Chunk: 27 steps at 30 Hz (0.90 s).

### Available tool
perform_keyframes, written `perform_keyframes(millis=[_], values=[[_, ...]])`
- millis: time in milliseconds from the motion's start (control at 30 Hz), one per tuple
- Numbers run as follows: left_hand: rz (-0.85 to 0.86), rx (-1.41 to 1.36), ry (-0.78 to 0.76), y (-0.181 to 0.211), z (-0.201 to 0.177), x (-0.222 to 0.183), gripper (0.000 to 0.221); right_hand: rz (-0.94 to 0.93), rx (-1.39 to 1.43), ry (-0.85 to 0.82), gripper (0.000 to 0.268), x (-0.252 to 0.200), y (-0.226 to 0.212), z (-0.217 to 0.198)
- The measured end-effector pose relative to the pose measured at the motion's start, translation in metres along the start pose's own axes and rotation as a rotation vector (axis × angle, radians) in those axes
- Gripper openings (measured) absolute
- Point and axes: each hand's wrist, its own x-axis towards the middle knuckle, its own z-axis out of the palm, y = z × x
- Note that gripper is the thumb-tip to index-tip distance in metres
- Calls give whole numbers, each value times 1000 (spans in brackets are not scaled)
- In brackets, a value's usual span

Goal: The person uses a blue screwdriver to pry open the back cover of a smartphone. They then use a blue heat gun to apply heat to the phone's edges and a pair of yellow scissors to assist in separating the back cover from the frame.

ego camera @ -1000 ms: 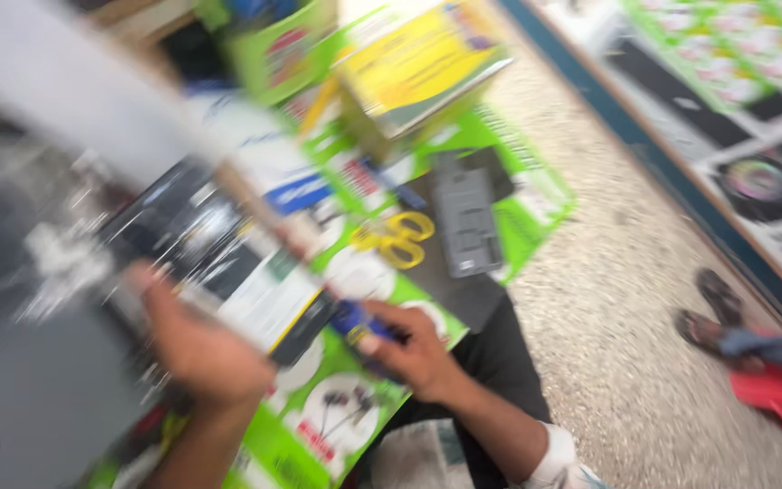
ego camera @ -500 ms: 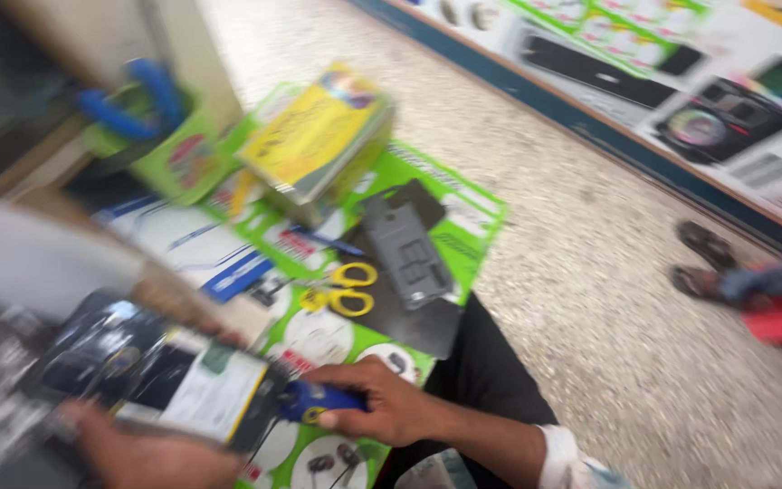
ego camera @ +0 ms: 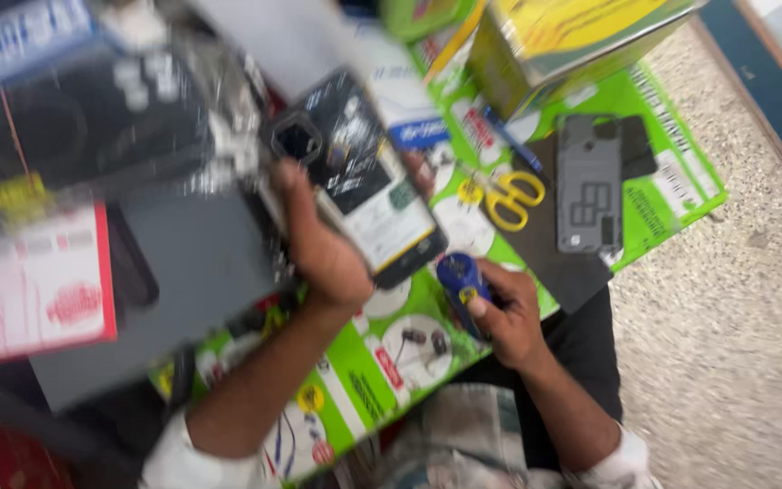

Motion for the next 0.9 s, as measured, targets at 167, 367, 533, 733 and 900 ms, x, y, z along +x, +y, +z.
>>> perform_keyframes(millis=[167, 367, 533, 733, 900], values=[[-183, 125, -123, 19, 28, 3, 80, -137, -318, -44, 50, 9, -10, 7], [-159, 93, -137, 19, 28, -1, 78, 28, -198, -6, 40, 10, -10, 9], [-171, 84, -154, 18, 25, -2, 81, 18, -45, 21, 43, 8, -11, 11], [-177, 96, -157, 19, 26, -2, 81, -9, -24, 29, 43, 9, -11, 12], [-196, 76, -131, 20, 27, -1, 82, 0, 0, 46, 43, 8, -11, 12]])
